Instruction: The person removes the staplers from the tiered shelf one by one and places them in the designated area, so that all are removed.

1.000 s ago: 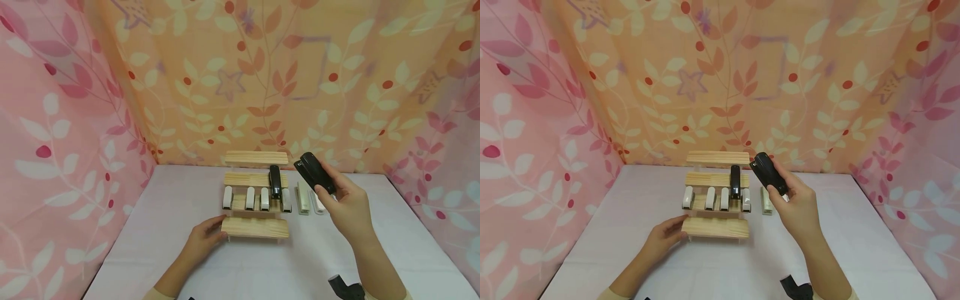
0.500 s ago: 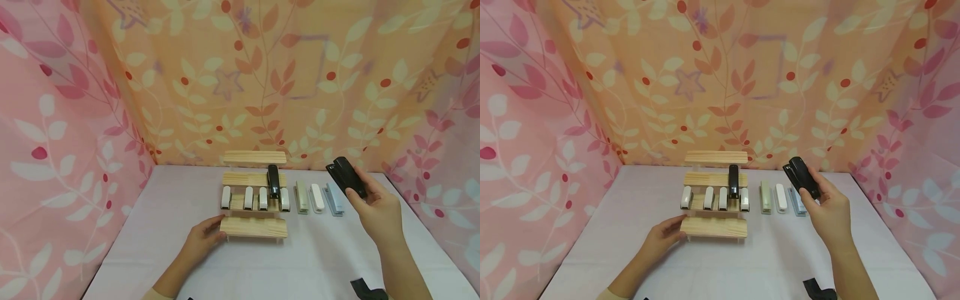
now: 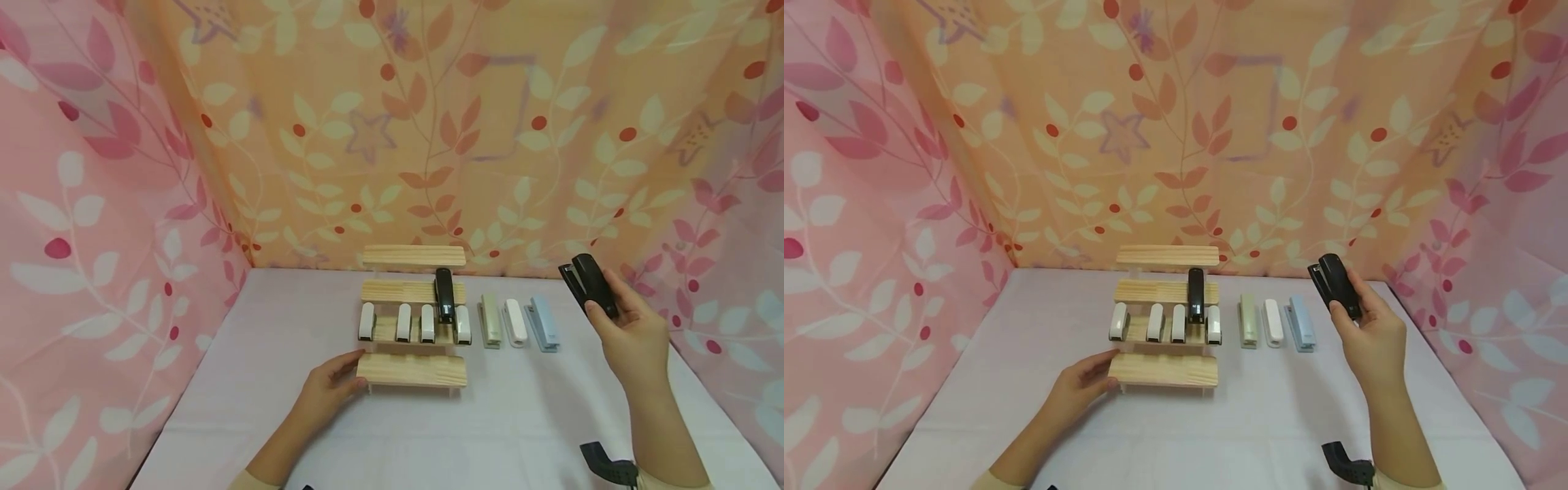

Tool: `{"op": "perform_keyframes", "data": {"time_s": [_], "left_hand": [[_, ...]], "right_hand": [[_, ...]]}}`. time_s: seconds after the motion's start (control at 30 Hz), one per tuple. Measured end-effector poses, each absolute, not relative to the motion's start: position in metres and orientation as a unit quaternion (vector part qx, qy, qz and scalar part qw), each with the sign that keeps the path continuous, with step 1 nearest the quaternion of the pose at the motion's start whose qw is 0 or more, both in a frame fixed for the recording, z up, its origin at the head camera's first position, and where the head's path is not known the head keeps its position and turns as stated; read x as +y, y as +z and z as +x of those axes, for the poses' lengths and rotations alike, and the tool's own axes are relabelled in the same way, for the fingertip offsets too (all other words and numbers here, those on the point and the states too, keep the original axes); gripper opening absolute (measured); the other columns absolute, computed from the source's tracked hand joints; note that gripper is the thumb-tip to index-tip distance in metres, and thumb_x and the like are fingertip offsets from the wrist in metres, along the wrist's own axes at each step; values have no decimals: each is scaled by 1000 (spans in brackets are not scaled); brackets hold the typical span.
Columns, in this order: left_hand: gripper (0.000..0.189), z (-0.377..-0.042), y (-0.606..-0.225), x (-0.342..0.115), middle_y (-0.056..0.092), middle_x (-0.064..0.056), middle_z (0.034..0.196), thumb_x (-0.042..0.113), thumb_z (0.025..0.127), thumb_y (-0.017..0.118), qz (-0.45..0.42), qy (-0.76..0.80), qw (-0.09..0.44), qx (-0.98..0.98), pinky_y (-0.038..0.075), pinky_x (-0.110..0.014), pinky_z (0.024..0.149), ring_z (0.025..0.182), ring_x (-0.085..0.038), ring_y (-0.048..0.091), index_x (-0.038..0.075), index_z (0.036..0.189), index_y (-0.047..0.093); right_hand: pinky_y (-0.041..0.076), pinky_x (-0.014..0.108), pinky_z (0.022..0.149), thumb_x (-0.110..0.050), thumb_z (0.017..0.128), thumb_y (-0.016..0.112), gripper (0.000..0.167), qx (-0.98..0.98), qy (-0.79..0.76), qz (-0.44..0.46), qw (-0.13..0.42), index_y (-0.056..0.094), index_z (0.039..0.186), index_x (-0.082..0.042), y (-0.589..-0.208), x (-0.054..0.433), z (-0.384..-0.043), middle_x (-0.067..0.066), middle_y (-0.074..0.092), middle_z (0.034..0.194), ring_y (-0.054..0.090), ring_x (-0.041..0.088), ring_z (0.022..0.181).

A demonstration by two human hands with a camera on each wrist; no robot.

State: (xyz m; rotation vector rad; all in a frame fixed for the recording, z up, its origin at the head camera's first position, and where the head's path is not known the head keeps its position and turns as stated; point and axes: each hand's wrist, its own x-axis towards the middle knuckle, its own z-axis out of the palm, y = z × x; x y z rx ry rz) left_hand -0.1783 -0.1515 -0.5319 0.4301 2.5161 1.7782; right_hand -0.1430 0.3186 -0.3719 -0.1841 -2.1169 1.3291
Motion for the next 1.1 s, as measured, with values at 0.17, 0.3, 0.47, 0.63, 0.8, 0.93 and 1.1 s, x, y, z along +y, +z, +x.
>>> {"op": "perform_keyframes", "data": {"time_s": [0.17, 0.3, 0.47, 0.63, 0.8, 0.93, 1.1], "left_hand": [[56, -178, -532, -153, 66, 3, 138, 27, 84, 84, 139, 583, 16, 801, 44, -39, 116, 131, -17, 61, 21, 137, 66], [57, -179, -533, -154, 66, 5, 138, 28, 84, 84, 139, 578, 16, 804, 44, -38, 115, 131, -16, 61, 22, 137, 66], [58, -179, -531, -154, 65, 5, 139, 31, 83, 85, 131, 573, 18, 809, 44, -39, 116, 132, -17, 60, 23, 137, 65], [57, -178, -533, -155, 66, 4, 138, 30, 83, 85, 132, 579, 14, 805, 44, -41, 115, 131, -18, 61, 22, 136, 66], [57, -179, -537, -153, 66, 3, 138, 28, 83, 85, 139, 587, 12, 797, 45, -38, 115, 130, -19, 62, 21, 136, 66], [57, -179, -538, -152, 66, 5, 138, 30, 83, 85, 142, 582, 8, 801, 46, -34, 113, 130, -18, 62, 22, 136, 66], [56, -180, -538, -152, 65, 9, 139, 33, 83, 85, 136, 577, 18, 805, 46, -32, 113, 131, -14, 60, 26, 136, 66]], "right_hand": [[47, 6, 88, 2, 94, 70, 60, -807, 489, -81, 321, 55, 148, -17, -387, 331, -155, 16, 54, 150, 57, 16, 133], [46, 6, 89, -1, 95, 70, 60, -805, 493, -99, 313, 53, 150, -18, -400, 342, -164, 14, 52, 153, 55, 18, 135], [45, 4, 90, -6, 98, 68, 59, -807, 503, -123, 284, 49, 153, -16, -424, 358, -179, 14, 49, 154, 53, 13, 136], [43, 5, 95, -11, 99, 67, 58, -826, 479, -127, 267, 47, 154, -14, -445, 367, -187, 17, 48, 153, 51, 9, 136], [37, -1, 99, -14, 99, 67, 58, -849, 445, -137, 251, 47, 154, -13, -461, 375, -192, 18, 49, 152, 49, 15, 139], [31, 0, 103, -17, 100, 66, 58, -867, 421, -127, 233, 45, 154, -10, -472, 381, -195, 19, 48, 152, 46, 34, 141], [37, 31, 120, -18, 101, 65, 58, -881, 405, -114, 215, 45, 154, -5, -485, 386, -197, 24, 48, 151, 47, 46, 138]]}}
